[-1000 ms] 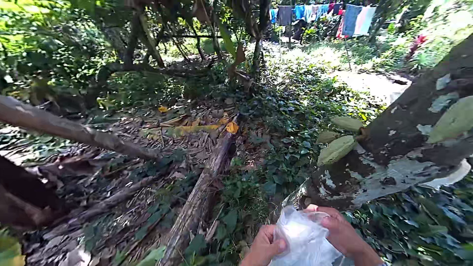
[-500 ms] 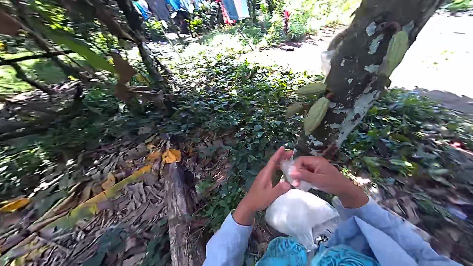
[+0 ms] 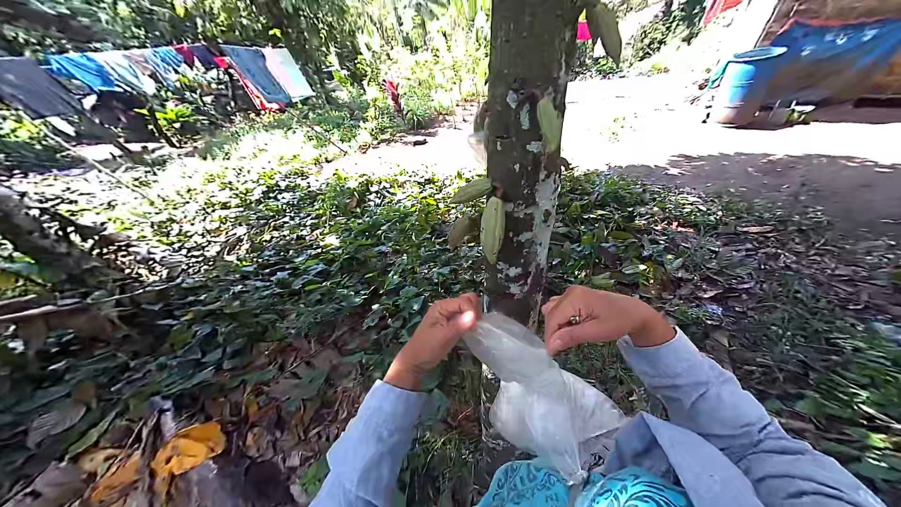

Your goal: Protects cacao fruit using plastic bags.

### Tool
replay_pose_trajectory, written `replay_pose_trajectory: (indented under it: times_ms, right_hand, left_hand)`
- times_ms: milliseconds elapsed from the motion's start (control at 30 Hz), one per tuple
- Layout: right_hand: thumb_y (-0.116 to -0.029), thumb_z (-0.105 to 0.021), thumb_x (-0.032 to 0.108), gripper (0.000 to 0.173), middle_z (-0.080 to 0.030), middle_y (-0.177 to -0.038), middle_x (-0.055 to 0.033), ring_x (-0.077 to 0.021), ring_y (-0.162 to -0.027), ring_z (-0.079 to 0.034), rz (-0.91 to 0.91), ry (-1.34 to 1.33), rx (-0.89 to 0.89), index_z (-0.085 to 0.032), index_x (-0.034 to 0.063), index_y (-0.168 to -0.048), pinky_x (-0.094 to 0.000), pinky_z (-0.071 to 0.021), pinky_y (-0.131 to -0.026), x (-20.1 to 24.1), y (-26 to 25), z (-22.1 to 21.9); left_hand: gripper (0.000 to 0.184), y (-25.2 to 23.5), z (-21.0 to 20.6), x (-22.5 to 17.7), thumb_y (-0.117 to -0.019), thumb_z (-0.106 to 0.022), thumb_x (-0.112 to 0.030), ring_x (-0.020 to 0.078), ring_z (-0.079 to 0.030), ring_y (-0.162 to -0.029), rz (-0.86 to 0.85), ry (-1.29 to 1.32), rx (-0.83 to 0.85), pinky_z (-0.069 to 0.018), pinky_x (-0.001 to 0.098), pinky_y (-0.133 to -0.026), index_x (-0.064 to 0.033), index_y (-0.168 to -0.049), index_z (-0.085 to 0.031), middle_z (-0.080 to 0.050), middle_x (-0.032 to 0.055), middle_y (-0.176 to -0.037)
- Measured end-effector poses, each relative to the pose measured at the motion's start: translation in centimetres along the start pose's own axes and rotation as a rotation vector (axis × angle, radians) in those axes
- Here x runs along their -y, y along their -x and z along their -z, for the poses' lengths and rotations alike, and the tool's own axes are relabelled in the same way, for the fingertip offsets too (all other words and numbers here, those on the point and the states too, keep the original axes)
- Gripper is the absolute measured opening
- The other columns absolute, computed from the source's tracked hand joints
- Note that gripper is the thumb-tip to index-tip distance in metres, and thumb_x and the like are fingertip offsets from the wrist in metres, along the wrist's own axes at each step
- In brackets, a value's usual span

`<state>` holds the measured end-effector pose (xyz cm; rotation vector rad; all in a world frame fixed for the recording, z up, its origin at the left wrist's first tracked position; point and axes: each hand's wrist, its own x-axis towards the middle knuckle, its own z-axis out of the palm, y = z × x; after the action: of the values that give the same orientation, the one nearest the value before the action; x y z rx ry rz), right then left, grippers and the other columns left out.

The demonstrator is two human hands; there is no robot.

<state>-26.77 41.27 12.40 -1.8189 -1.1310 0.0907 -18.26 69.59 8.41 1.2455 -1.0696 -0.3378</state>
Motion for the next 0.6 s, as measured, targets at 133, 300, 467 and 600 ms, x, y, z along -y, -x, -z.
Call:
replay_pose_trajectory:
  times_ms: [133, 300, 467, 600]
  right_hand:
    - [-0.0987, -0.065, 0.033, 0.03, -0.066, -0.092, 0.0092, 0.0058, -0.09, -0.058, -0.034, -0.031, -0.236, -0.073, 0.0057, -0.089, -0.0155, -0.0483, -0.08, -0.2, -0.5, 2.2]
    - [-0.0968, -0.068, 0.015, 0.041, -0.069, -0.109, -0.012, -0.0112, -0.093, -0.066, -0.392, -0.057, -0.276, -0.058, -0.0057, -0.132, -0.0297, -0.0566, -0.086, -1.5, -4.6, 0.9]
    - [-0.0961, -0.067, 0.011, 0.011, -0.058, -0.068, 0.0073, 0.0024, -0.063, -0.053, -0.359, -0.173, -0.321, -0.068, 0.0021, -0.089, -0.0179, -0.0475, -0.064, -3.5, -4.8, 2.3]
    - [-0.098, -0.064, 0.013, 0.01, -0.066, -0.077, 0.008, 0.0028, -0.069, -0.06, -0.238, -0.268, -0.272, -0.071, 0.0065, -0.092, -0.0176, -0.052, -0.066, -5.7, -3.2, 4.3]
  left_hand:
    - [0.019, -1.4, 2.7, 0.7, -0.0979, -0.065, -0.04, -0.0087, -0.061, -0.083, 0.134, -0.184, -0.018, -0.0515, 0.0156, -0.078, -0.0285, -0.083, -0.07, -0.066, -0.022, -0.085]
    - [0.011, -5.0, 0.8, -0.6, -0.0946, -0.064, -0.013, 0.0002, -0.058, -0.092, 0.15, -0.469, 0.053, -0.05, 0.023, -0.087, -0.0039, -0.09, -0.069, -0.064, -0.0047, -0.092]
    - [0.012, -5.6, 1.5, -0.4, -0.0974, -0.061, -0.013, -0.0032, -0.059, -0.071, 0.168, -0.382, -0.092, -0.0524, 0.0188, -0.07, -0.0118, -0.086, -0.063, -0.061, -0.0107, -0.076]
    - [0.024, -4.7, 3.5, 0.1, -0.1008, -0.054, -0.016, -0.0044, -0.057, -0.067, 0.256, -0.432, -0.128, -0.0507, 0.0169, -0.067, -0.0128, -0.078, -0.061, -0.06, -0.0113, -0.072]
